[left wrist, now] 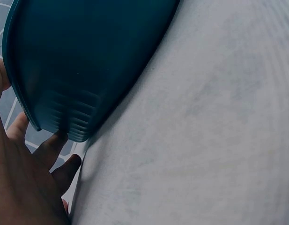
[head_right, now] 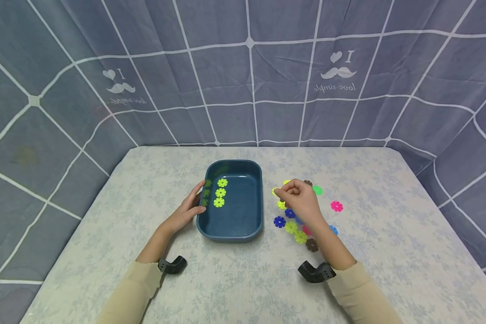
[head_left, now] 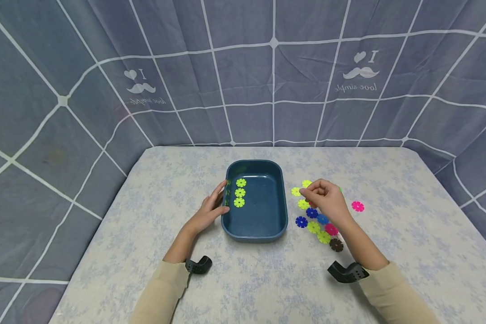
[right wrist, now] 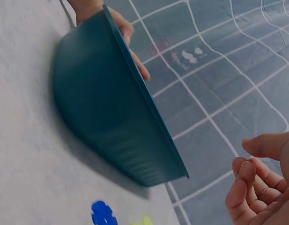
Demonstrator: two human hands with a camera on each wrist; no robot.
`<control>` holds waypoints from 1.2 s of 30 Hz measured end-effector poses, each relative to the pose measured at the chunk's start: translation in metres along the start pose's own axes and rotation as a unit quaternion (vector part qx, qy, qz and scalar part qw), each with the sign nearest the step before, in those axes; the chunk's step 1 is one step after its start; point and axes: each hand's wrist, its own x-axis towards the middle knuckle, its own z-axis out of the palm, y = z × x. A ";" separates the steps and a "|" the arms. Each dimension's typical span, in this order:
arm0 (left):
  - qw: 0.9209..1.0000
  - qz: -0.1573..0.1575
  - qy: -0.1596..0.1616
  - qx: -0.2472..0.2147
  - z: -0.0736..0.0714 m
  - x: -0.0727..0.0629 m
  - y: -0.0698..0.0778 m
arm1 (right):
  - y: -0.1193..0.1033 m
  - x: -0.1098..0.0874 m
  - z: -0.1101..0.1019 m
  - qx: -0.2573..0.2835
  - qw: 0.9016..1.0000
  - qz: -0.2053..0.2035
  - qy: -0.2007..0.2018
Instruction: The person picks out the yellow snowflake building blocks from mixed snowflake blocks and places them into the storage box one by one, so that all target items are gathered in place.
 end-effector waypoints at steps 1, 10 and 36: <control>1.000 0.000 0.000 -0.001 0.000 0.000 0.000 | 0.000 0.000 -0.002 -0.001 1.000 0.003 0.005; 1.000 0.002 0.002 -0.001 0.000 0.000 -0.001 | 0.009 0.005 -0.021 -0.032 0.998 0.030 0.038; 1.000 0.005 -0.007 -0.004 -0.001 0.000 -0.001 | 0.059 0.030 -0.051 -0.114 0.977 0.149 0.101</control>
